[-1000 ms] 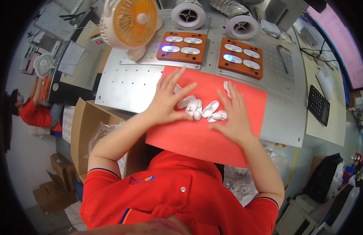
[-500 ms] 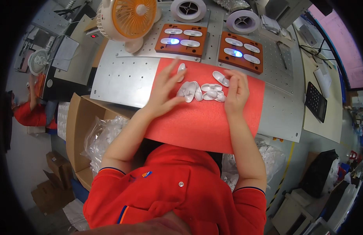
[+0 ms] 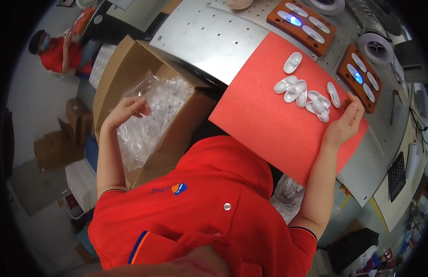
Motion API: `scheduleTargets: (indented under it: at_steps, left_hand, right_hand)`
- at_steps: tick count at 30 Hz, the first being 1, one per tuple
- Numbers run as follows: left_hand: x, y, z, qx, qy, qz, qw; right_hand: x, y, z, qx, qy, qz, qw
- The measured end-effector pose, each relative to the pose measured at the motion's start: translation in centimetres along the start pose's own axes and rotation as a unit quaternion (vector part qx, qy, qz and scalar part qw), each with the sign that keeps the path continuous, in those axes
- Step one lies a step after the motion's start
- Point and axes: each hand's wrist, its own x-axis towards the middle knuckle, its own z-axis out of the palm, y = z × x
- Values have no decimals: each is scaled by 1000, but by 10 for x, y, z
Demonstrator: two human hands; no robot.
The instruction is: The person picks up white plastic components from a box, places them onto a red mat, and then inserts them into the slots of two brown molds. After the molds light up, the person removes the components, gathers them on the mat, and returns them to the box.
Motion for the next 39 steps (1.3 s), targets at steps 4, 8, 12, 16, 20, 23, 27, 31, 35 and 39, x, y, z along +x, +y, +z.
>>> scheduleTargets:
  at_steps: [4, 8, 12, 16, 20, 23, 27, 31, 35, 39]
  left_hand:
    - [25, -50, 16, 161, -33, -62, 984]
    - [91, -216, 21, 480, 37, 98, 871]
    - [104, -144, 91, 522, -41, -73, 849]
    - [115, -157, 62, 391, -89, 3, 916]
    - [115, -125, 50, 238, -179, -29, 954]
    - [112, -144, 63, 355, -103, -12, 929]
    - [115, -131, 86, 420, 27, -97, 902]
    - [127, -158, 85, 410, 1, -18, 912]
    - [130, -183, 78, 306, 7, 67, 950]
    - [126, -149, 95, 311, 42, 29, 949]
  right_hand:
    - [-1, -6, 1, 10, -2, 47, 999]
    - [-2, -14, 15, 31, -29, 5, 999]
    - [-7, -12, 3, 11, -27, -12, 1000]
    - [-5, -14, 3, -6, -19, -32, 999]
    - [-3, -12, 5, -26, -10, -74, 997]
    - [-5, -16, 10, 17, -19, -33, 999]
    - [-6, -14, 7, 34, -17, -16, 999]
    - [-6, -13, 4, 36, -20, -21, 999]
    - [-4, -15, 8, 68, -17, -24, 997]
    - [-7, -13, 2, 58, -21, -15, 998]
